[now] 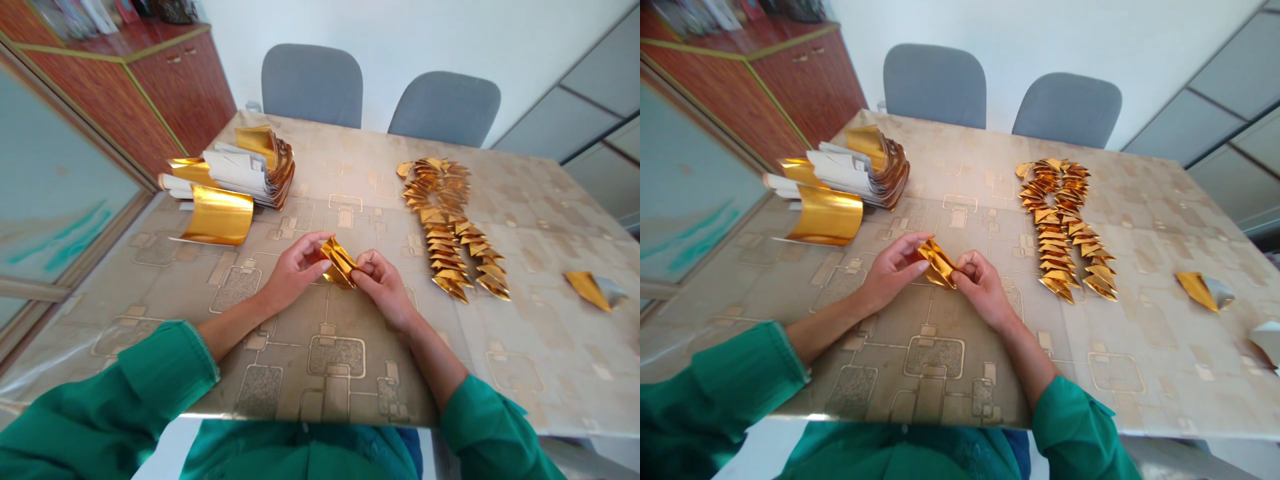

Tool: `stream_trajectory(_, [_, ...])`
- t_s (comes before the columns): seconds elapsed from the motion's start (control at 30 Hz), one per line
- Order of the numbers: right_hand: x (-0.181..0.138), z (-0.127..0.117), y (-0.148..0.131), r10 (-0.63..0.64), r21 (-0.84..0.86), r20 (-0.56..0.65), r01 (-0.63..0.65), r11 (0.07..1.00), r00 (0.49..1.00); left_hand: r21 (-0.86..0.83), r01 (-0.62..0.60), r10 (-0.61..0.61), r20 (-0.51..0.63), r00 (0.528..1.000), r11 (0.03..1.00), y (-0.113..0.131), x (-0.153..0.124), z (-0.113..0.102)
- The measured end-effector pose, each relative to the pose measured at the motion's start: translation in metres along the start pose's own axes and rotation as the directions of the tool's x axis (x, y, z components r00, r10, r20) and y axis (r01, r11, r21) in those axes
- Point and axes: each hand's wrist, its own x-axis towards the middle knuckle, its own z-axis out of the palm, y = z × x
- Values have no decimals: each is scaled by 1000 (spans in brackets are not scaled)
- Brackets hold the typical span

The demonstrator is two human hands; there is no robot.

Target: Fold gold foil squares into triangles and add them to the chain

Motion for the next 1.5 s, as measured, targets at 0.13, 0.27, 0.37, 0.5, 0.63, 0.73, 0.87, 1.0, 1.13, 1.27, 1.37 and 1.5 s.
stream_trajectory(0.13, [-1,-11,-3,-117,-139,83,128,982,990,87,54,-60,66,996,995,-1,0,-5])
stream_trajectory(0.27, [4,-19,3,-322,-489,225,392,779,920,263,0,-67,245,967,965,-4,1,-11])
stream_trajectory(0.37, [7,-18,5,-378,-667,333,499,553,864,373,-92,-48,349,936,923,-4,3,-12])
stream_trajectory(0.5, [4,-13,1,-384,-772,384,520,365,839,579,-221,124,202,971,785,1,4,-10])
stream_trajectory(0.63, [1,-11,-3,-321,-844,389,474,253,864,727,-360,270,244,931,585,10,-4,-6])
stream_trajectory(0.73, [0,-11,0,-298,-848,384,462,261,874,757,-435,167,408,898,488,13,-12,-1])
stream_trajectory(0.87, [0,-14,3,-274,-801,372,456,387,887,831,-387,84,387,918,399,10,-16,2])
stream_trajectory(1.0, [1,-20,3,-256,-770,365,445,457,895,827,-414,118,401,908,381,6,-14,-2])
stream_trajectory(1.13, [3,-29,2,-236,-760,345,418,498,908,813,-428,128,413,902,395,6,-14,-5])
stream_trajectory(1.27, [4,-35,2,-216,-732,350,410,544,912,811,-409,103,405,909,419,9,-17,-5])
stream_trajectory(1.37, [4,-36,4,-224,-731,344,410,545,912,818,-388,107,380,919,424,10,-18,-3])
stream_trajectory(1.5, [6,-34,9,-264,-734,305,403,548,915,823,-320,126,296,947,469,5,-16,-3])
